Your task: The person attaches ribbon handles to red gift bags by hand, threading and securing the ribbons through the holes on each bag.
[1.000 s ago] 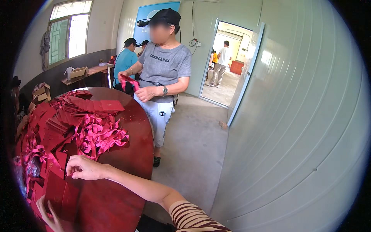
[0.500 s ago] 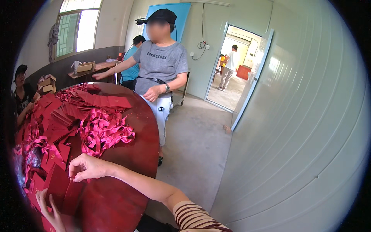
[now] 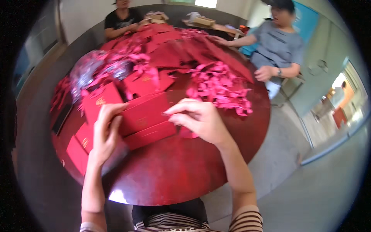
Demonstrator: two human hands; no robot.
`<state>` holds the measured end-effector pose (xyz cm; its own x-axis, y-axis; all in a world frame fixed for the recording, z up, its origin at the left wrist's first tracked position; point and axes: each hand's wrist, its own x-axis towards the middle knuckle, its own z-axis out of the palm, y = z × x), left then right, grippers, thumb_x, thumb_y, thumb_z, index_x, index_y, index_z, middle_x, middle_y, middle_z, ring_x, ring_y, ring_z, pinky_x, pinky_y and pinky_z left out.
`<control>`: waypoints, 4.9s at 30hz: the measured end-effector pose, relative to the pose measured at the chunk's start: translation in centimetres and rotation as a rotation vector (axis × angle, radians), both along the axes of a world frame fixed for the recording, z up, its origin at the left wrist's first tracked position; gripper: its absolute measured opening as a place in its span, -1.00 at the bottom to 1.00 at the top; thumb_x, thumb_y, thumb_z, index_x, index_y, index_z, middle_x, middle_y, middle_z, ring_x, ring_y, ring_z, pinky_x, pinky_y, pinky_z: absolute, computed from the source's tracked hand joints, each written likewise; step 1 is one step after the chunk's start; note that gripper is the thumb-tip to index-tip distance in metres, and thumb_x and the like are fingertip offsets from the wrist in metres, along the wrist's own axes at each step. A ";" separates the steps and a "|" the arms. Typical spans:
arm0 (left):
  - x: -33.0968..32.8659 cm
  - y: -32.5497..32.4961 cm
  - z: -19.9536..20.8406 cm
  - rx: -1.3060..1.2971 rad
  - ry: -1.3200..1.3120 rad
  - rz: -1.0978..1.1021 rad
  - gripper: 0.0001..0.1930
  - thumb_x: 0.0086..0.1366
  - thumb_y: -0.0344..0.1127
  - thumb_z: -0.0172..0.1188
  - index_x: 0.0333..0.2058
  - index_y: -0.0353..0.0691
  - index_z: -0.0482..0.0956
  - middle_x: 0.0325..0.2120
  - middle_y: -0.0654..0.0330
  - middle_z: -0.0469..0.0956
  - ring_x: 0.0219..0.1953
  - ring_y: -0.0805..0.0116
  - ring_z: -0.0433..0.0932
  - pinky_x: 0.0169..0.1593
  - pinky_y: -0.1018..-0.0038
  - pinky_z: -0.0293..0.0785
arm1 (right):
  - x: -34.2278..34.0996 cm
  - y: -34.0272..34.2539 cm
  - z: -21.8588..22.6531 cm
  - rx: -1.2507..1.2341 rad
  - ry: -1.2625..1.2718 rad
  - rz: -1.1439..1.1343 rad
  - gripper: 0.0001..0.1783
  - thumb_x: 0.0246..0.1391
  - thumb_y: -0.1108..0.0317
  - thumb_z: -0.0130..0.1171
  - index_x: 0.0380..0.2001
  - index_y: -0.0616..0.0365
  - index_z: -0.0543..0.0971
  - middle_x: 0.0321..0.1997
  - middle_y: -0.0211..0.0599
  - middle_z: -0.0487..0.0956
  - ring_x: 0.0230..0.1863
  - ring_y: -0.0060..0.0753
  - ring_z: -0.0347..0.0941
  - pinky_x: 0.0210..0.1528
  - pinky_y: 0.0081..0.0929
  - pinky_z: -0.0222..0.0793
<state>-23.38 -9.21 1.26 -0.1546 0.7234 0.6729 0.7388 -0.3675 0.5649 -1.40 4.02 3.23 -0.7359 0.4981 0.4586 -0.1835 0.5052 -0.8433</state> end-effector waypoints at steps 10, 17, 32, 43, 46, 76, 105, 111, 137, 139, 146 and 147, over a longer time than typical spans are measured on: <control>-1.9 -1.1 -0.9 -0.033 -0.028 -0.123 -0.75 0.18 -0.64 -0.12 -0.18 -0.32 0.42 -0.31 0.08 0.40 -0.18 0.23 0.40 -0.04 0.43 0.29 | -5.0 -3.4 0.4 0.517 -0.073 -0.045 -0.84 -0.11 0.62 0.16 -0.37 0.25 0.59 -0.12 -0.22 0.47 -0.30 -0.52 0.47 -0.21 -0.59 0.37; -1.7 -0.6 -0.4 -0.103 -0.443 -0.350 -0.67 0.17 -0.68 -0.18 -0.09 -0.34 0.35 -0.17 0.09 0.40 -0.02 0.32 0.38 0.10 0.47 0.24 | -5.8 -3.3 0.2 0.479 -0.060 -0.121 -0.85 -0.13 0.60 0.19 -0.39 0.22 0.59 -0.23 -0.28 0.45 -0.17 -0.43 0.41 -0.18 -0.58 0.35; -2.4 0.1 0.1 0.003 -0.025 -0.121 -0.86 0.14 -0.57 0.04 -0.29 -0.34 0.44 -0.05 0.05 0.32 0.04 0.22 0.34 0.06 0.41 0.29 | -6.0 -2.8 0.2 0.444 -0.084 -0.223 -0.84 -0.13 0.58 0.21 -0.40 0.16 0.60 -0.27 -0.37 0.39 -0.29 -0.57 0.34 -0.30 -0.67 0.26; -1.9 0.5 -0.9 0.063 -0.094 -0.161 -0.87 0.12 -0.56 0.09 -0.33 -0.38 0.36 -0.18 0.04 0.35 -0.15 0.15 0.41 -0.10 0.40 0.36 | -7.3 -5.0 -1.3 0.550 0.034 -0.325 -0.84 -0.15 0.65 0.20 -0.41 0.25 0.54 -0.40 -0.25 0.49 -0.44 -0.51 0.43 -0.42 -0.64 0.32; -1.7 0.5 -1.1 0.082 -0.067 -0.154 -0.87 0.12 -0.57 0.08 -0.32 -0.38 0.36 -0.18 0.03 0.35 -0.15 0.14 0.41 -0.10 0.40 0.35 | -7.9 -5.3 -1.8 0.557 0.024 -0.330 -0.85 -0.13 0.65 0.20 -0.41 0.27 0.52 -0.47 -0.33 0.50 -0.46 -0.58 0.44 -0.43 -0.66 0.33; 0.8 0.1 -2.5 0.243 -0.133 -0.138 -0.87 0.10 -0.59 0.05 -0.34 -0.35 0.34 -0.35 -0.01 0.30 -0.39 0.03 0.43 -0.37 0.30 0.40 | -8.2 -8.0 -1.6 -0.055 0.017 -0.356 -0.95 0.05 0.62 0.02 -0.45 0.26 0.40 -0.47 -0.36 0.50 -0.56 -0.70 0.39 -0.47 -0.77 0.31; 2.0 0.1 -2.5 0.098 -0.066 -0.067 -0.78 0.08 -0.67 0.00 -0.25 -0.41 0.41 -0.32 0.05 0.38 -0.23 0.19 0.38 -0.11 0.41 0.31 | -7.2 -6.4 -2.8 -0.015 0.071 -0.281 -0.92 -0.06 0.63 0.02 -0.48 0.32 0.33 -0.54 -0.16 0.44 -0.43 -0.39 0.45 -0.37 -0.41 0.35; 2.1 0.2 -2.7 0.109 -0.045 -0.052 -0.83 0.10 -0.63 -0.01 -0.28 -0.40 0.41 -0.32 0.05 0.38 -0.24 0.19 0.38 -0.09 0.40 0.30 | -6.8 -5.8 -3.1 0.060 0.087 -0.257 -0.91 -0.09 0.65 -0.01 -0.48 0.31 0.32 -0.51 -0.12 0.41 -0.43 -0.25 0.42 -0.38 -0.37 0.31; 1.5 0.4 -3.1 0.221 -0.164 -0.086 -0.79 0.03 -0.64 0.10 -0.30 -0.37 0.44 -0.37 0.03 0.40 -0.34 0.19 0.43 -0.32 0.45 0.38 | -7.6 -6.7 -3.6 0.287 0.025 -0.370 -0.93 0.01 0.64 0.06 -0.45 0.29 0.40 -0.55 -0.38 0.43 -0.56 -0.73 0.35 -0.55 -0.69 0.27; 1.6 -0.2 -2.7 0.122 -0.242 -0.080 -0.80 0.03 -0.64 0.10 -0.31 -0.37 0.44 -0.35 0.03 0.41 -0.32 0.20 0.43 -0.29 0.47 0.38 | -7.6 -6.5 -3.9 0.394 0.001 -0.398 -0.93 0.00 0.64 0.06 -0.45 0.29 0.40 -0.55 -0.37 0.44 -0.55 -0.72 0.36 -0.55 -0.68 0.28; 1.6 -0.3 -3.0 0.100 -0.162 -0.100 -0.79 0.03 -0.65 0.09 -0.30 -0.37 0.44 -0.36 0.03 0.40 -0.34 0.20 0.42 -0.27 0.44 0.38 | -7.4 -6.3 -4.3 0.212 -0.038 -0.324 -0.93 0.02 0.62 0.06 -0.42 0.27 0.40 -0.55 -0.40 0.46 -0.55 -0.72 0.37 -0.52 -0.71 0.32; 1.6 -0.2 -3.0 0.093 -0.163 -0.100 -0.79 0.03 -0.65 0.09 -0.30 -0.37 0.44 -0.36 0.03 0.40 -0.34 0.20 0.42 -0.27 0.44 0.38 | -7.5 -6.3 -4.1 0.198 -0.047 -0.318 -0.93 0.02 0.63 0.06 -0.41 0.28 0.40 -0.55 -0.41 0.46 -0.55 -0.72 0.36 -0.51 -0.71 0.33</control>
<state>-21.78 -9.43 -1.73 -0.1969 0.6763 0.7098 0.5977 -0.4910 0.6337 -8.86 -2.27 -0.88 -0.5813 0.6102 0.5383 0.0448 0.6846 -0.7276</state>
